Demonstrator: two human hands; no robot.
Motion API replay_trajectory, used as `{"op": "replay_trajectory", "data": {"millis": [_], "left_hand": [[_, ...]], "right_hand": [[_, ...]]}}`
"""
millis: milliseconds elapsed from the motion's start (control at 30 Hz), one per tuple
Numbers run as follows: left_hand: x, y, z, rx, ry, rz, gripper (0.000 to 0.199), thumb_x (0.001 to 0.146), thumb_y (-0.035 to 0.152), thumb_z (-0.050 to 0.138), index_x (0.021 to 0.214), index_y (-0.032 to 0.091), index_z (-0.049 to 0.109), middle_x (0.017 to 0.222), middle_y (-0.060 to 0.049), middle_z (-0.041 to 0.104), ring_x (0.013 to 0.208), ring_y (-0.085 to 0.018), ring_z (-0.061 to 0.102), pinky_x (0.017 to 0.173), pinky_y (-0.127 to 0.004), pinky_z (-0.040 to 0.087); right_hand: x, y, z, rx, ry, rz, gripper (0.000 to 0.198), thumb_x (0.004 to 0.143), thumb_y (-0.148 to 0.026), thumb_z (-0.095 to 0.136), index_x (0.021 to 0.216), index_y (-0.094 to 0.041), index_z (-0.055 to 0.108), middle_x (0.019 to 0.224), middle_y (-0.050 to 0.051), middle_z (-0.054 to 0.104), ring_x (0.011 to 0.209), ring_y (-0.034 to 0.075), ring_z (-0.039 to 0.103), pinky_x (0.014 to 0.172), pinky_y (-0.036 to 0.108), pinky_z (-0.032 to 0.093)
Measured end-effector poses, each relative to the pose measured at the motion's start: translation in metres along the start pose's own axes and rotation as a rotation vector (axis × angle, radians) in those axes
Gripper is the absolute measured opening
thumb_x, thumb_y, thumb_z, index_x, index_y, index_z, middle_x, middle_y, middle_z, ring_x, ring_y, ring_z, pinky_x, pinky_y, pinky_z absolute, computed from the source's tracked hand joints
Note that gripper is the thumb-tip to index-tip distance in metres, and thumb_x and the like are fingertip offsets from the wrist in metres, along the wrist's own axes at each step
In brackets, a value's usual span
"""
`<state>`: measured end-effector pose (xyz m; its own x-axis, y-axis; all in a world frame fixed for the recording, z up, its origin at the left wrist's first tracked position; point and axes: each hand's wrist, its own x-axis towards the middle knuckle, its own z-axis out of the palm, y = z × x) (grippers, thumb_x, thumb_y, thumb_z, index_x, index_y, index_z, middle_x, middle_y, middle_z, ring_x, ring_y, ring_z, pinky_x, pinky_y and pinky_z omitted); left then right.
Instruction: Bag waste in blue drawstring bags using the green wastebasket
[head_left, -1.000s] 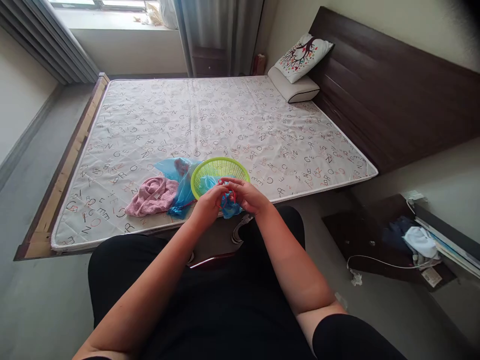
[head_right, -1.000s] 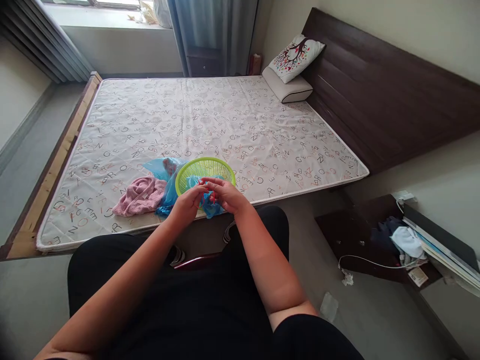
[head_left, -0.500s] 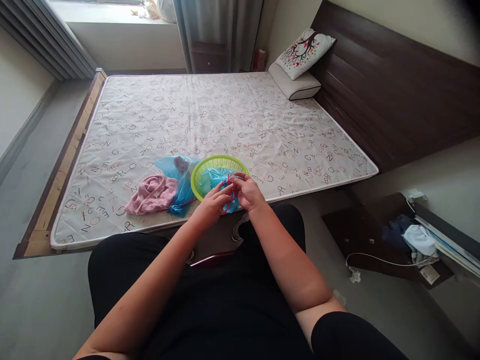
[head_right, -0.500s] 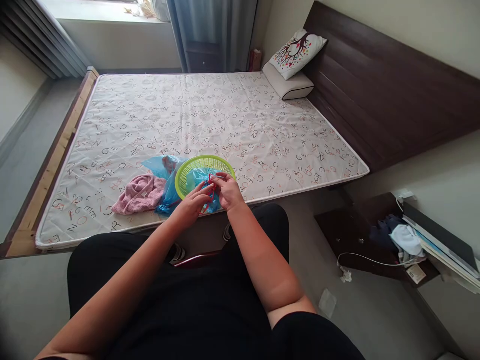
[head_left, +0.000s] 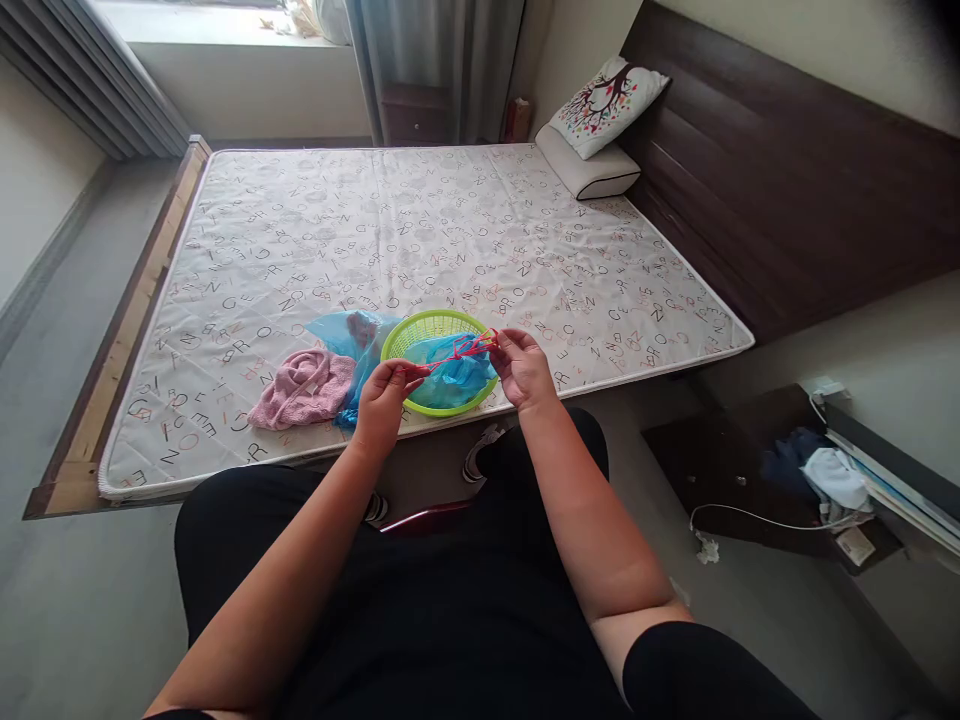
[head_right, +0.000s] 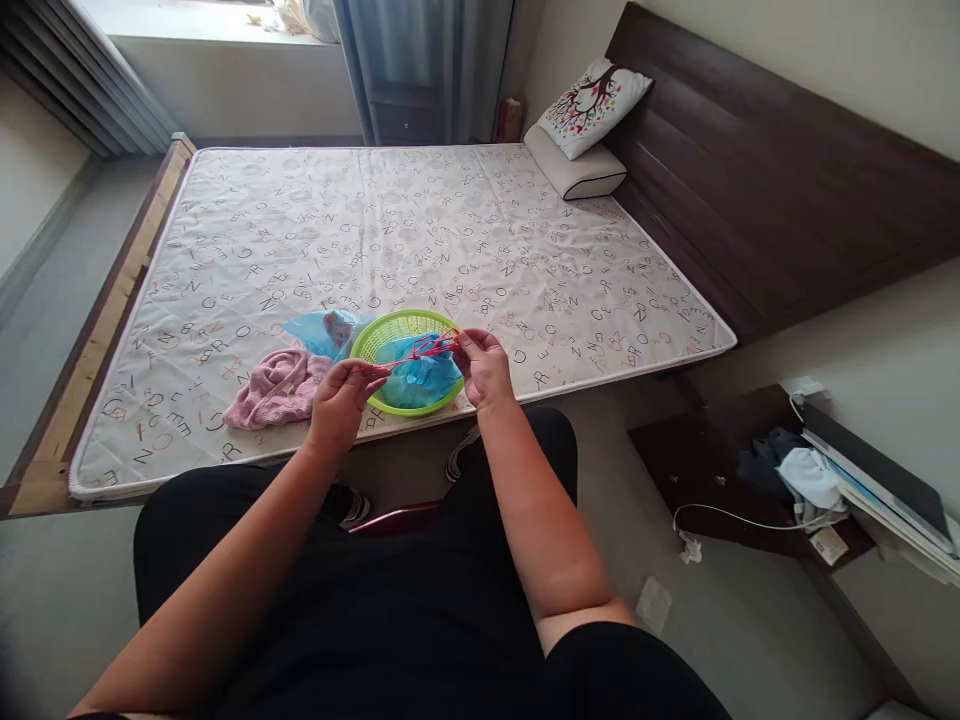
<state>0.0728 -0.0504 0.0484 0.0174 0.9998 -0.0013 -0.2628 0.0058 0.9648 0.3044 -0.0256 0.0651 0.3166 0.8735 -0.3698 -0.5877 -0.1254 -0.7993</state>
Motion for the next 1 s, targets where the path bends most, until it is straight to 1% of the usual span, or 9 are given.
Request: {"op": "replay_trajectory", "data": {"millis": [100, 200, 400, 467, 533, 633, 733, 867, 1000], "left_hand": [[-0.001, 0.0, 0.001, -0.009, 0.037, 0.02, 0.038, 0.088, 0.057, 0.079, 0.097, 0.022, 0.068, 0.087, -0.003, 0.075, 0.093, -0.02, 0.078, 0.1, -0.044, 0.063], [-0.001, -0.001, 0.0, -0.011, 0.053, 0.017, 0.035, 0.088, 0.054, 0.08, 0.098, 0.022, 0.07, 0.082, -0.002, 0.071, 0.088, -0.019, 0.076, 0.098, -0.042, 0.064], [0.001, -0.002, -0.006, 0.003, 0.083, 0.017, 0.029, 0.087, 0.047, 0.08, 0.096, 0.021, 0.072, 0.079, -0.001, 0.069, 0.081, -0.016, 0.072, 0.088, -0.034, 0.063], [0.0, -0.002, -0.007, 0.074, 0.081, 0.046, 0.027, 0.088, 0.046, 0.078, 0.097, 0.021, 0.073, 0.079, -0.001, 0.07, 0.08, -0.016, 0.071, 0.086, -0.034, 0.062], [-0.002, -0.003, -0.007, 0.171, 0.066, 0.085, 0.025, 0.091, 0.045, 0.074, 0.098, 0.02, 0.074, 0.078, -0.002, 0.07, 0.08, -0.017, 0.071, 0.085, -0.034, 0.06], [-0.005, -0.003, -0.005, 0.3, 0.041, 0.121, 0.024, 0.093, 0.043, 0.069, 0.1, 0.02, 0.075, 0.075, -0.001, 0.068, 0.077, -0.018, 0.068, 0.08, -0.032, 0.056], [-0.006, -0.003, -0.007, 0.366, 0.053, 0.111, 0.024, 0.092, 0.041, 0.066, 0.101, 0.021, 0.075, 0.071, 0.0, 0.062, 0.07, -0.017, 0.063, 0.07, -0.03, 0.051], [-0.003, -0.003, -0.012, 0.422, 0.073, 0.067, 0.024, 0.089, 0.041, 0.066, 0.098, 0.021, 0.076, 0.069, 0.001, 0.059, 0.066, -0.017, 0.059, 0.064, -0.029, 0.047], [-0.002, -0.006, -0.014, 0.43, 0.076, 0.044, 0.024, 0.088, 0.041, 0.066, 0.097, 0.021, 0.076, 0.065, 0.001, 0.057, 0.062, -0.016, 0.055, 0.059, -0.028, 0.043]], "right_hand": [[0.0, 0.001, -0.001, 0.05, 0.025, 0.028, 0.029, 0.081, -0.017, 0.084, 0.096, -0.025, 0.061, 0.088, -0.004, 0.074, 0.077, 0.011, 0.072, 0.077, 0.025, 0.062], [0.0, 0.001, -0.002, 0.058, 0.021, 0.075, 0.029, 0.081, -0.016, 0.083, 0.096, -0.026, 0.06, 0.085, -0.004, 0.074, 0.076, 0.012, 0.072, 0.078, 0.026, 0.063], [0.001, 0.003, -0.007, -0.041, -0.008, 0.086, 0.021, 0.082, -0.014, 0.076, 0.096, -0.024, 0.065, 0.086, -0.001, 0.074, 0.077, 0.013, 0.073, 0.077, 0.027, 0.062], [0.002, 0.006, -0.01, -0.203, 0.032, -0.022, 0.016, 0.084, -0.017, 0.074, 0.096, -0.023, 0.066, 0.085, 0.0, 0.073, 0.076, 0.014, 0.072, 0.078, 0.029, 0.061], [0.002, 0.008, -0.012, -0.453, 0.089, -0.203, 0.01, 0.086, -0.022, 0.072, 0.096, -0.023, 0.07, 0.086, 0.001, 0.072, 0.077, 0.016, 0.07, 0.08, 0.031, 0.06], [0.002, 0.009, -0.014, -0.708, 0.145, -0.387, 0.015, 0.086, -0.025, 0.071, 0.101, -0.024, 0.073, 0.089, 0.001, 0.07, 0.08, 0.017, 0.066, 0.083, 0.032, 0.059], [0.003, 0.009, -0.013, -0.562, 0.102, -0.359, 0.022, 0.084, -0.027, 0.074, 0.106, -0.024, 0.07, 0.087, -0.001, 0.068, 0.083, 0.016, 0.068, 0.085, 0.031, 0.06], [0.007, 0.007, -0.012, -0.213, 0.008, -0.15, 0.03, 0.078, -0.028, 0.084, 0.099, -0.025, 0.063, 0.089, -0.003, 0.069, 0.083, 0.013, 0.071, 0.085, 0.029, 0.062], [0.007, 0.006, -0.014, -0.035, 0.018, -0.013, 0.033, 0.075, -0.023, 0.088, 0.092, -0.025, 0.06, 0.084, -0.004, 0.07, 0.077, 0.012, 0.07, 0.078, 0.027, 0.062]]}}
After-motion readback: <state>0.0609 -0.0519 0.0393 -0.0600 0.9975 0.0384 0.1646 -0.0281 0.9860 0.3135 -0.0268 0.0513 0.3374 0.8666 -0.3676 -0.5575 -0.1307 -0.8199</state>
